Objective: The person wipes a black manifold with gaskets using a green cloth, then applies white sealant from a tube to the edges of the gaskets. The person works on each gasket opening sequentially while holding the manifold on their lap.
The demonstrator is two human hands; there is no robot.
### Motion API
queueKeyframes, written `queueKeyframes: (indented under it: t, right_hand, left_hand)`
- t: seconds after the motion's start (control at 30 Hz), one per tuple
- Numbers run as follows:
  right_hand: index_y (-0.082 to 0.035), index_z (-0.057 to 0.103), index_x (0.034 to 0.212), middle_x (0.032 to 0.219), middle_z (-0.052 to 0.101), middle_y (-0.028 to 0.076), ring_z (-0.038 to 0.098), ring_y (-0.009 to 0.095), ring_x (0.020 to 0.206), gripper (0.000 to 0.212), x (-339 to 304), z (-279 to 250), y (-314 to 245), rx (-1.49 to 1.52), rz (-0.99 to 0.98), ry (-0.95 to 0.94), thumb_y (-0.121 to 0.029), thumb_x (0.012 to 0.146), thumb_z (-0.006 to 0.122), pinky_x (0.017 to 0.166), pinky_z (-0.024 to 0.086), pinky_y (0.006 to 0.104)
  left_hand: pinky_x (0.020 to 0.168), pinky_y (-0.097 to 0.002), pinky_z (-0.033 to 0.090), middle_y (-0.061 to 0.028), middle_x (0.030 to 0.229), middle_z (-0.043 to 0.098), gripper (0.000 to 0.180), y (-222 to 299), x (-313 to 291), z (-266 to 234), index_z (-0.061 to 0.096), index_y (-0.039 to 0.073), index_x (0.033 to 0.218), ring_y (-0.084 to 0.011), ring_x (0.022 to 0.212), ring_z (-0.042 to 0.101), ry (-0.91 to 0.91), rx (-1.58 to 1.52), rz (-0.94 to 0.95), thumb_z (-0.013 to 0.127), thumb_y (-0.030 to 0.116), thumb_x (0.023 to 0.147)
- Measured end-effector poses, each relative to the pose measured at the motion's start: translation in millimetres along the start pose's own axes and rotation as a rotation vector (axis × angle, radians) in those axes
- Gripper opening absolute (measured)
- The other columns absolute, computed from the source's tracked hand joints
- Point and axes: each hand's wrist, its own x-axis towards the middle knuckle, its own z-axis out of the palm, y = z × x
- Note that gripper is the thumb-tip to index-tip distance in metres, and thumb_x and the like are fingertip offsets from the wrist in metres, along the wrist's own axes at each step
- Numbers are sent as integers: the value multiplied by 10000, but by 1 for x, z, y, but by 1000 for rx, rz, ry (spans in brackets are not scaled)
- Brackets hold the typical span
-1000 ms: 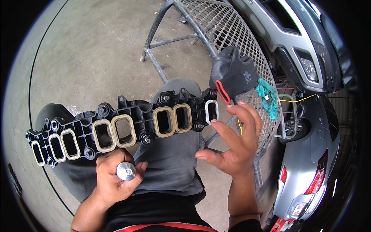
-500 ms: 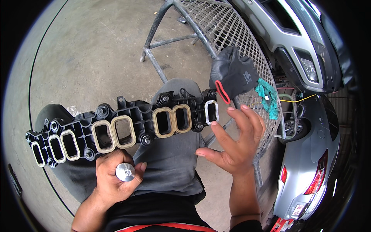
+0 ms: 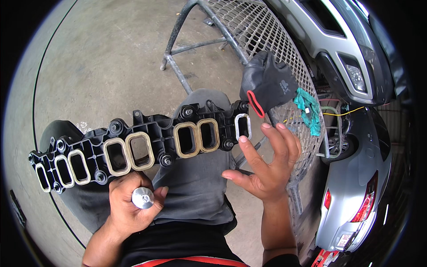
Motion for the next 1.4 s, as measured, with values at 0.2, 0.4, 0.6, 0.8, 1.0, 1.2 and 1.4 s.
queueKeyframes:
  t: [0.2,0.4,0.6,0.8,1.0,1.2,1.4]
  right_hand:
    - [-216,778,1129,1372,622,115,503,362,1343,612,1,0,2,36,17,68,-762,884,648,1105,351,542]
    - [-210,780,1151,1364,622,121,503,362,1340,623,1,0,2,47,17,65,-756,875,663,1099,354,542]
    - [-206,775,1171,1363,619,122,510,366,1327,632,3,2,2,78,-9,20,-751,862,691,1092,353,542]
    - [-82,770,1172,1357,605,192,527,404,1310,783,13,5,15,356,132,151,-776,811,733,1102,393,529]
    - [-45,769,1215,1418,554,243,531,403,1308,907,28,16,27,549,199,71,-835,774,707,1114,391,507]
    - [-75,778,1211,1408,566,242,521,424,1316,890,33,20,25,495,142,59,-844,771,692,1124,381,521]
    - [-104,785,1205,1401,578,230,515,439,1320,862,31,21,26,346,100,40,-841,769,690,1128,377,544]
  left_hand:
    - [508,-294,420,-64,632,595,305,-3,-1,0,561,52,739,-161,528,550,0,9,-8,863,22,767]
    - [506,-295,424,-70,629,597,301,-2,-1,-1,562,48,745,-163,527,559,-3,3,-14,861,21,769]
    - [504,-295,422,-68,628,596,301,-1,0,-1,563,47,746,-162,524,558,-4,13,-3,862,20,768]
    - [508,-295,426,-70,633,602,300,-3,-1,0,563,45,745,-162,526,560,0,3,-17,861,18,766]
    - [509,-297,429,-70,630,602,301,-2,-1,-1,562,45,740,-167,526,563,5,4,-19,861,18,764]
    - [504,-301,431,-71,623,603,301,-3,-1,-1,563,48,734,-172,522,572,3,9,-5,861,17,763]
    - [504,-303,429,-70,620,603,305,-3,0,-1,559,49,731,-174,521,575,0,2,-16,861,16,760]
